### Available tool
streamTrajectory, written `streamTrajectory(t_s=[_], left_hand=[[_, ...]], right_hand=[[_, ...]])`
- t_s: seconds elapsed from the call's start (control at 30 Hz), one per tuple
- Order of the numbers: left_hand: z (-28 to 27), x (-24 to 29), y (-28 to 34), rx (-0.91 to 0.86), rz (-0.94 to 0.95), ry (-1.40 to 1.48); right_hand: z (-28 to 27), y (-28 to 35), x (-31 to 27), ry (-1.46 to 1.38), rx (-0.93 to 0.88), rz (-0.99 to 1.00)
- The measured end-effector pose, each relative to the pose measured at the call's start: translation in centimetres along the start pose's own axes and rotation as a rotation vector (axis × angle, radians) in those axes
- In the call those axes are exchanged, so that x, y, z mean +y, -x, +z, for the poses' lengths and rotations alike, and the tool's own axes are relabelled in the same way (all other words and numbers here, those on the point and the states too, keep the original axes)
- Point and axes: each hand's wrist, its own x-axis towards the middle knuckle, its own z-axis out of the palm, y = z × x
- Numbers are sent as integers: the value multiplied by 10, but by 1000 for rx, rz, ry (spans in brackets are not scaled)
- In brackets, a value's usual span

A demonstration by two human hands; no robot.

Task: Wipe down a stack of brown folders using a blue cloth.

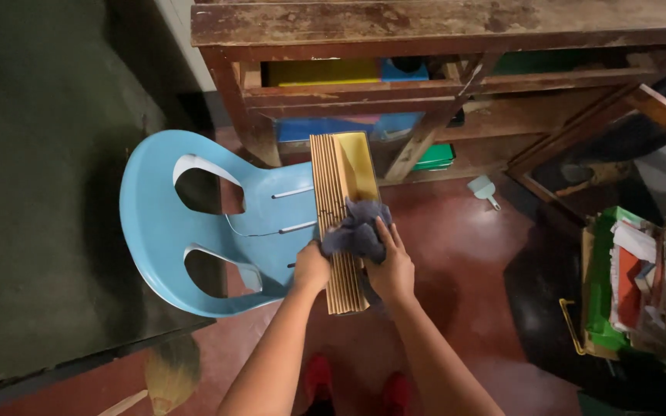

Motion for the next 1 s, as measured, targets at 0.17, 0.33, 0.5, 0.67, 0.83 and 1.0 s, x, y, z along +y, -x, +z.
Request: streamTrajectory(t_s=[0.17,0.33,0.5,0.67,0.83,1.0], left_hand=[[-41,40,46,154,11,66],[-105,89,104,373,57,37],[-162,127,170,445,104,107],[-208,148,229,539,170,300],[-179,112,186,558,127,427],[-74,23,96,424,51,569]], right_hand=[[3,3,11,-146,-25,64],[-34,20,-20,-279,-50,-1],[-74,37,-47,-436,-42,-82],[-106,51,-61,-399,84,-214],[-119,46,-50,-274,172,-252],[-82,29,3,-90,148,-231]])
